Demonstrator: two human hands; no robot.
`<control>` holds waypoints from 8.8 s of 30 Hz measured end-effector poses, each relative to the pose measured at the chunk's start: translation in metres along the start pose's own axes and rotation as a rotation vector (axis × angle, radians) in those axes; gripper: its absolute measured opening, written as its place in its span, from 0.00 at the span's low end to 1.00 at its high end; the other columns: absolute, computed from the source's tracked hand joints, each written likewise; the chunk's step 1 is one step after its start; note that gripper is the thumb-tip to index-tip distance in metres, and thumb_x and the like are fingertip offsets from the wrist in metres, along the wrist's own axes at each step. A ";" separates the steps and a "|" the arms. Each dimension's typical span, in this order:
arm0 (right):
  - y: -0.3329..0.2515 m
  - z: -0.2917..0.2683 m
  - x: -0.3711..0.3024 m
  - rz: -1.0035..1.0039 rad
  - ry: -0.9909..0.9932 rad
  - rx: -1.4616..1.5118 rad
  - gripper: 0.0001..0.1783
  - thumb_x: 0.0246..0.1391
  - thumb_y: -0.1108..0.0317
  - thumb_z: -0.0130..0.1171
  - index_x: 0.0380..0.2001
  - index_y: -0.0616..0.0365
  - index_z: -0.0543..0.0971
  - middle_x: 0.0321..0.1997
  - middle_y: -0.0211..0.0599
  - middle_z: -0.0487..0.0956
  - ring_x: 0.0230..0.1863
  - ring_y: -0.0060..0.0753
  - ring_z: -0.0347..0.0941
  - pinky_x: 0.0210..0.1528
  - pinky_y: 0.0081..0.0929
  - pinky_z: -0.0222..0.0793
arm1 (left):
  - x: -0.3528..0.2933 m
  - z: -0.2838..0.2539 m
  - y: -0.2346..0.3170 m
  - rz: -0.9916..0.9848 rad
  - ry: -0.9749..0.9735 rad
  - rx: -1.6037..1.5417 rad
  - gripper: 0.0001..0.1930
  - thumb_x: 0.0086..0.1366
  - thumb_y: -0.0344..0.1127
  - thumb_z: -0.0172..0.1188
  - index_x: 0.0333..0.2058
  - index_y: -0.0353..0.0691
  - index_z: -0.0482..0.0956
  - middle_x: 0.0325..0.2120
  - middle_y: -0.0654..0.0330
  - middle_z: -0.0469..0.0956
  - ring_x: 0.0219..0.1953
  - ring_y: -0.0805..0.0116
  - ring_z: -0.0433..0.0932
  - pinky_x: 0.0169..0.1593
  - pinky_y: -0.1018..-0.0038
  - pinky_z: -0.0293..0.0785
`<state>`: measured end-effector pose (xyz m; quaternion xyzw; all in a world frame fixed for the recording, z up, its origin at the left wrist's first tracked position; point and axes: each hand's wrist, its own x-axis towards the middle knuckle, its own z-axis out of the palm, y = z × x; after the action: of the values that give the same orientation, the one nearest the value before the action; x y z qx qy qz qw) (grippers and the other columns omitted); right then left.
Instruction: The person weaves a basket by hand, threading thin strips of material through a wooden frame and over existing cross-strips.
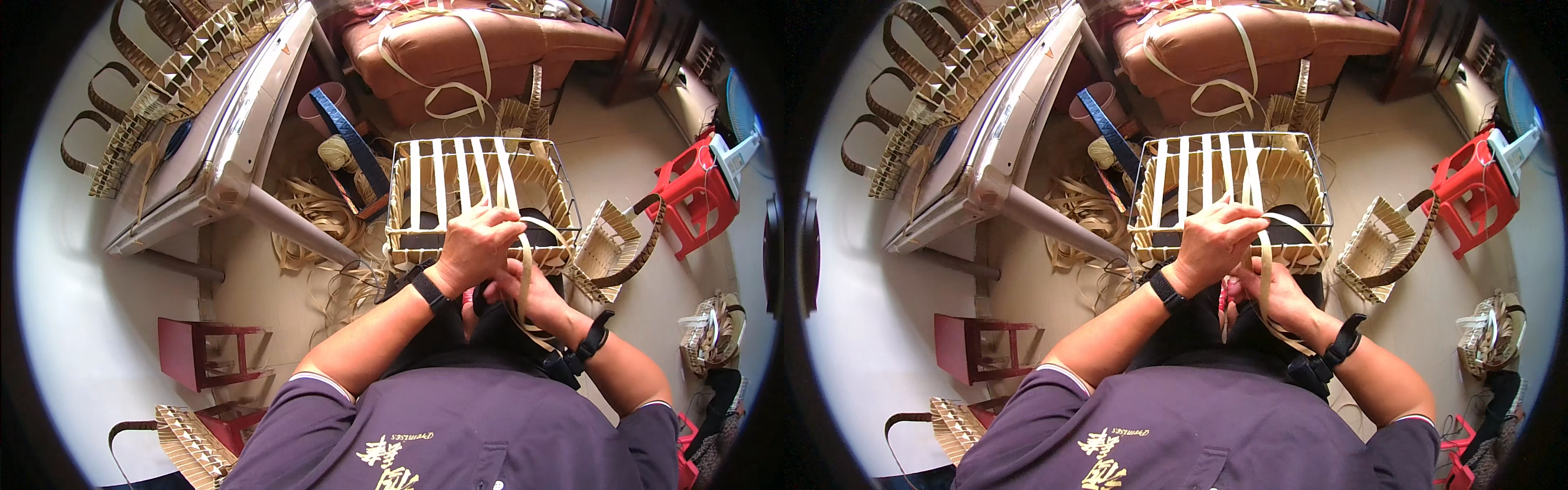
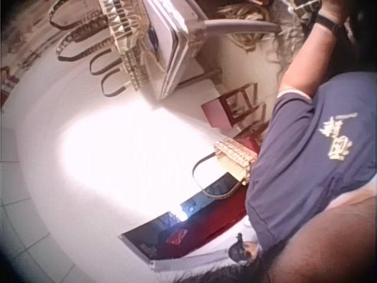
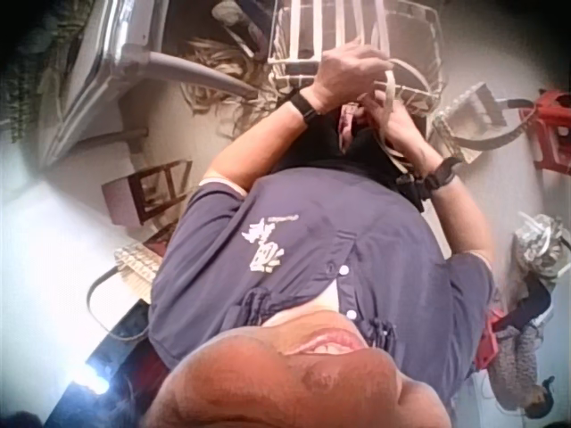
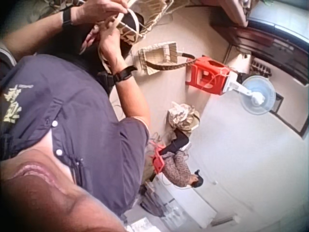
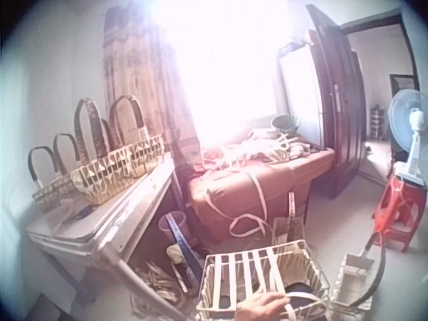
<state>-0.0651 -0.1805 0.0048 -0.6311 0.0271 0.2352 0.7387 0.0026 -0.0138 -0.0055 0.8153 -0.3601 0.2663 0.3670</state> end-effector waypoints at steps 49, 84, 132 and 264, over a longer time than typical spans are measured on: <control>-0.014 -0.110 -0.065 -0.037 0.065 -1.375 0.15 0.66 0.62 0.59 0.42 0.63 0.86 0.37 0.55 0.86 0.42 0.64 0.84 0.48 0.53 0.80 | 0.000 0.003 -0.003 0.084 -0.002 0.029 0.10 0.62 0.31 0.70 0.43 0.48 0.90 0.44 0.64 0.88 0.45 0.57 0.88 0.63 0.55 0.84; 0.053 -0.095 -0.042 -0.019 -0.050 -1.085 0.16 0.72 0.61 0.56 0.34 0.59 0.84 0.30 0.46 0.85 0.32 0.46 0.83 0.37 0.46 0.76 | -0.002 0.003 -0.015 0.168 0.063 0.082 0.14 0.61 0.31 0.74 0.46 0.50 0.92 0.53 0.58 0.87 0.35 0.66 0.88 0.47 0.64 0.87; 0.012 -0.053 0.016 0.072 -0.008 -0.139 0.22 0.80 0.54 0.56 0.43 0.62 0.86 0.32 0.26 0.83 0.34 0.21 0.77 0.40 0.24 0.74 | -0.005 0.000 -0.018 0.052 -0.049 0.045 0.13 0.65 0.37 0.72 0.48 0.49 0.92 0.48 0.61 0.90 0.46 0.52 0.90 0.64 0.49 0.85; 0.005 -0.079 -0.011 -0.489 -0.013 -0.797 0.16 0.68 0.65 0.71 0.54 0.60 0.83 0.39 0.29 0.86 0.37 0.24 0.80 0.37 0.29 0.76 | -0.002 0.001 -0.011 0.043 -0.061 0.075 0.08 0.69 0.36 0.71 0.46 0.47 0.91 0.45 0.61 0.90 0.46 0.54 0.90 0.63 0.50 0.85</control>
<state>-0.0563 -0.2578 -0.0120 -0.8520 -0.2195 0.0503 0.4727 0.0100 -0.0088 -0.0118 0.8283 -0.3785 0.2622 0.3192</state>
